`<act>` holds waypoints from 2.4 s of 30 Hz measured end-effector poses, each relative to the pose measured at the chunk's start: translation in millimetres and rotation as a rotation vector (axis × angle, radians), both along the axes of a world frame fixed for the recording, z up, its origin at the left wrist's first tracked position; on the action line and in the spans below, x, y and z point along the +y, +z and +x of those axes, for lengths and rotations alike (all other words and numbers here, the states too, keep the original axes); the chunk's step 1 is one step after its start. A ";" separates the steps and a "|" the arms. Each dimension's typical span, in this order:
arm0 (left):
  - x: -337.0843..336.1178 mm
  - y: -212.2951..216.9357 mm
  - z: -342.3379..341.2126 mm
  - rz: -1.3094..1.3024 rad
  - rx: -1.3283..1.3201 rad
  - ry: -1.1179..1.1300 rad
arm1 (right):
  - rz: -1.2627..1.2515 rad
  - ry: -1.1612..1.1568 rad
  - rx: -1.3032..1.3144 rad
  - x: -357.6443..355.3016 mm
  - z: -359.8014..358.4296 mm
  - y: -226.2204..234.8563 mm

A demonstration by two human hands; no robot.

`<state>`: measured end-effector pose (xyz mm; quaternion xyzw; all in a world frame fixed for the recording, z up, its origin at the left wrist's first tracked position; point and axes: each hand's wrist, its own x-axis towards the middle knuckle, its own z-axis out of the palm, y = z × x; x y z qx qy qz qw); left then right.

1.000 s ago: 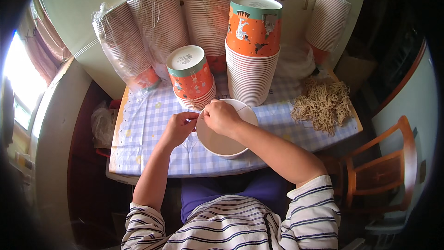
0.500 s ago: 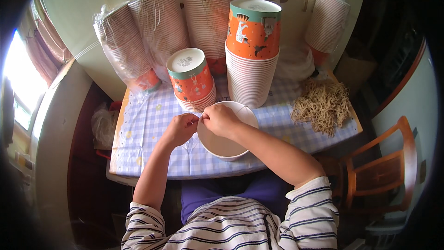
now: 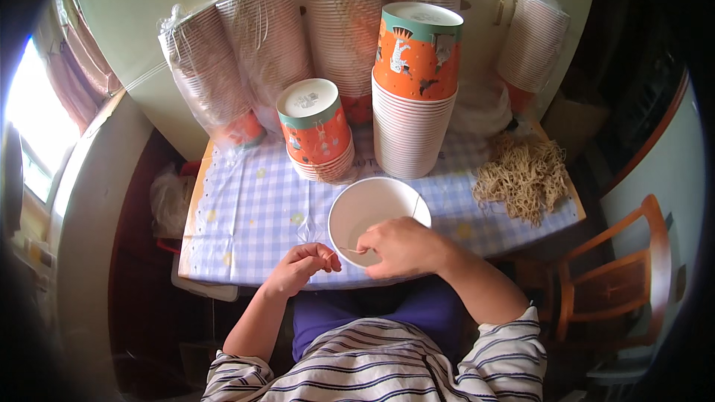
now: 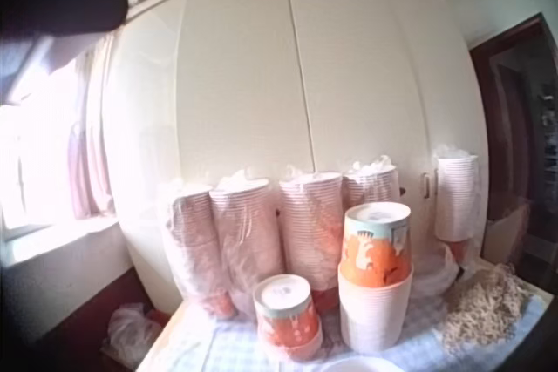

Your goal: Attaching strings to paper buckets for packaging.

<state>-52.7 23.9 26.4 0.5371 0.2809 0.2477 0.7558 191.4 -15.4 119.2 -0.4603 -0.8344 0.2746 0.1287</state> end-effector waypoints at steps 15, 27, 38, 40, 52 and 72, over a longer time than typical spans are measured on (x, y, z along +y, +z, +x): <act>-12.9 -20.1 46.5 -0.146 -0.324 0.226 | 0.707 -0.399 -0.029 -5.0 25.1 -19.9; -14.9 -1.1 51.4 0.490 -0.200 0.480 | 0.703 -0.360 0.093 -15.6 3.8 -25.5; 7.1 13.5 59.1 0.152 -0.476 0.380 | 0.638 -0.082 0.251 12.6 2.8 5.7; 12.0 10.1 58.4 0.120 -0.439 0.373 | 0.637 -0.062 0.255 18.9 1.1 10.5; 0.5 11.8 59.9 0.359 -0.264 0.381 | 0.373 0.030 0.325 45.1 -15.0 17.8; -7.2 -4.3 54.3 0.150 -0.396 0.385 | 0.512 -0.227 0.259 10.5 -13.9 -35.8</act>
